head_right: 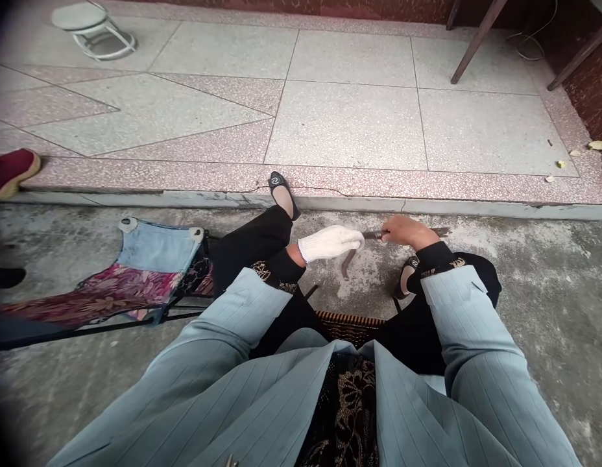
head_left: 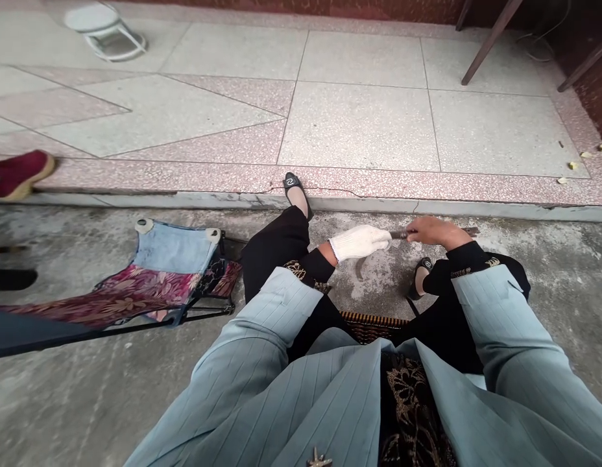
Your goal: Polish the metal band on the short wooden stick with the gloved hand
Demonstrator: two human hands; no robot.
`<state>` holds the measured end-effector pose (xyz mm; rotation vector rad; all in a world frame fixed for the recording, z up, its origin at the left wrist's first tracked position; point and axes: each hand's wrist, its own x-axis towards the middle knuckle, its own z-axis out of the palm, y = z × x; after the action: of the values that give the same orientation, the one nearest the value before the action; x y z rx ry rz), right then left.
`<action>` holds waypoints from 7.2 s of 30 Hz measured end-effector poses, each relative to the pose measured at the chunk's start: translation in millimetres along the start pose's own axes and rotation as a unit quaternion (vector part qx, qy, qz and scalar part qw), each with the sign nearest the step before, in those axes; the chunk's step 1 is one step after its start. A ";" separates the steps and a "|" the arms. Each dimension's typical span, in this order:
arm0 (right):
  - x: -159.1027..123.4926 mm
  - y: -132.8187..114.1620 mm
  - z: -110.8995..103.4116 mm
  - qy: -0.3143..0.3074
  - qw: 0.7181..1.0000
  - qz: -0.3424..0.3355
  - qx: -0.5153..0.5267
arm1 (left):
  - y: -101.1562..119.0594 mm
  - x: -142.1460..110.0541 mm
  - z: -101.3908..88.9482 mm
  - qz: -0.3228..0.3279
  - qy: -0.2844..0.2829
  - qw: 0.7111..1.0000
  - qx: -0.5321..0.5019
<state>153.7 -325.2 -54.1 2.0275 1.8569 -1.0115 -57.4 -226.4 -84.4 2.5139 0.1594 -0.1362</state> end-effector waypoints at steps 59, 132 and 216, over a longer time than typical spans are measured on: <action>6.3 -11.5 7.0 -0.047 0.989 0.018 0.142 | 3.1 -10.7 -19.2 -0.067 0.034 0.986 -0.146; -4.8 -2.1 -2.5 -0.258 0.932 -0.160 0.200 | -6.0 -2.1 4.1 0.000 0.054 0.997 -0.053; -0.8 13.1 -7.6 0.209 0.919 0.024 0.333 | 11.8 3.5 12.5 -0.013 0.002 1.000 -0.028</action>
<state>168.6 -323.8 -51.8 2.8548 1.7807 -1.4340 -53.1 -243.0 -88.3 2.4573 0.1935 -0.1362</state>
